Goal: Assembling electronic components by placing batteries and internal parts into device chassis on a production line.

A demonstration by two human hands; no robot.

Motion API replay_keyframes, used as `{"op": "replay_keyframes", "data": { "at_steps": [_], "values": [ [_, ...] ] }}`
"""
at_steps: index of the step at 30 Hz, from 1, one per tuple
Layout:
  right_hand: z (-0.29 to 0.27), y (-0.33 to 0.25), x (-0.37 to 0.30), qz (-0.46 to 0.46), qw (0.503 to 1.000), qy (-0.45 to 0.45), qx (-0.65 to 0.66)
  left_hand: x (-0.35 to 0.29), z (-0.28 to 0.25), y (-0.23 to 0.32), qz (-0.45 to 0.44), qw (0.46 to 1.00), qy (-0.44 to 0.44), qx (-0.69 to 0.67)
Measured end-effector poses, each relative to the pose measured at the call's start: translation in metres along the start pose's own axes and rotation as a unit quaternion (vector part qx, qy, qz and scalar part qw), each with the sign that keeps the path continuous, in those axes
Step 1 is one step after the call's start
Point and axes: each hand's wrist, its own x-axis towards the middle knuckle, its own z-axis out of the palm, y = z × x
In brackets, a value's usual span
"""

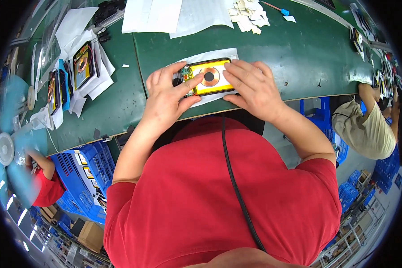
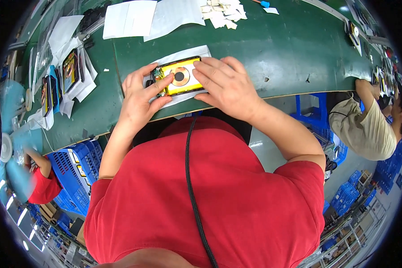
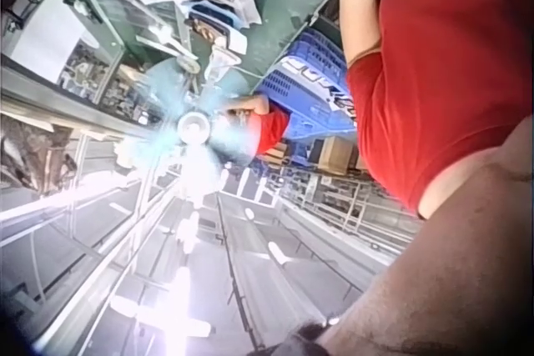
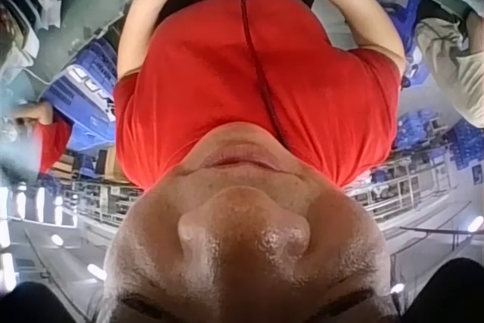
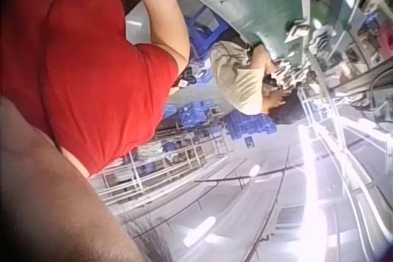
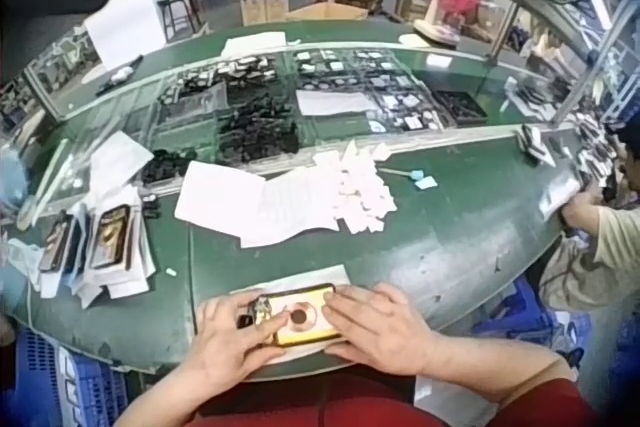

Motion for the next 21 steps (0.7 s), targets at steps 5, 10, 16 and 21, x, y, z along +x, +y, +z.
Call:
{"op": "replay_keyframes", "data": {
  "at_steps": [5, 10, 16, 21],
  "values": [
    [0.009, -0.006, -0.003, -0.006, 1.000, 0.019, -0.011, 0.001, 0.002, 0.000, 0.002, 1.000, 0.000, -0.002],
    [0.012, -0.008, -0.002, -0.039, 0.999, 0.016, -0.014, 0.001, 0.003, -0.001, 0.005, 1.000, 0.001, -0.005],
    [0.014, -0.009, 0.000, -0.055, 0.998, 0.004, -0.010, 0.000, 0.002, -0.003, 0.007, 1.000, -0.003, -0.008],
    [0.011, -0.002, 0.002, -0.048, 0.999, -0.007, 0.022, -0.002, 0.005, -0.002, 0.005, 1.000, 0.005, 0.005]
  ]
}}
